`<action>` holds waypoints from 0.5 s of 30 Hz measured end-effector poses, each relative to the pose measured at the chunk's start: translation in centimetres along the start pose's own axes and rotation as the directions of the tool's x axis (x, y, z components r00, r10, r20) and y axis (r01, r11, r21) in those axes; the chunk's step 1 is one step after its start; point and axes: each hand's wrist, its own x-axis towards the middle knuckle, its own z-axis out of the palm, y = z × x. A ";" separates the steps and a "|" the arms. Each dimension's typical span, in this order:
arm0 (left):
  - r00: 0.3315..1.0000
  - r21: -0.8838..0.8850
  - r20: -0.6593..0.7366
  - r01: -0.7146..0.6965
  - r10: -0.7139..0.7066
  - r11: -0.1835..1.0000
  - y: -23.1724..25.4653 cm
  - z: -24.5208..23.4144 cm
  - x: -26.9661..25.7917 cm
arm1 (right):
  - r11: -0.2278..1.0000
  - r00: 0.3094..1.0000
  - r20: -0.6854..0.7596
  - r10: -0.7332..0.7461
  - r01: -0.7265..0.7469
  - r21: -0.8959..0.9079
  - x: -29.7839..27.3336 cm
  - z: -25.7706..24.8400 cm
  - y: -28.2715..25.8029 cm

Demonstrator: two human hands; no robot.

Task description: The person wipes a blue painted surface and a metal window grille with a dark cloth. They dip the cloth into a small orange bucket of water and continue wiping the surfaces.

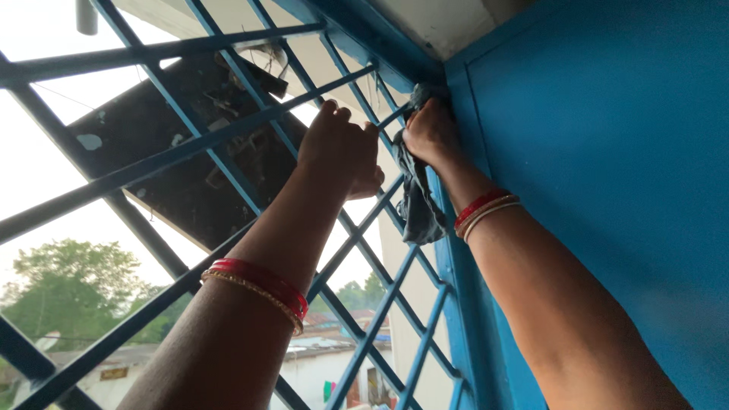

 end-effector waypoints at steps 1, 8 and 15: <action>1.000 -0.015 0.013 0.008 -0.008 1.000 0.0 0.0 -0.1 | 1.000 1.000 0.009 0.005 -0.005 -0.014 -0.9 -0.6 -0.5; 0.999 -0.025 -0.007 0.046 -0.046 0.999 0.4 -0.7 -0.4 | 0.990 0.992 0.118 0.038 -0.021 -0.139 -3.6 -2.9 -1.1; 0.994 -0.091 -0.059 0.087 -0.092 0.992 0.8 -0.1 -0.2 | 0.916 0.989 0.137 -0.053 0.103 -0.389 -6.5 -4.6 -0.6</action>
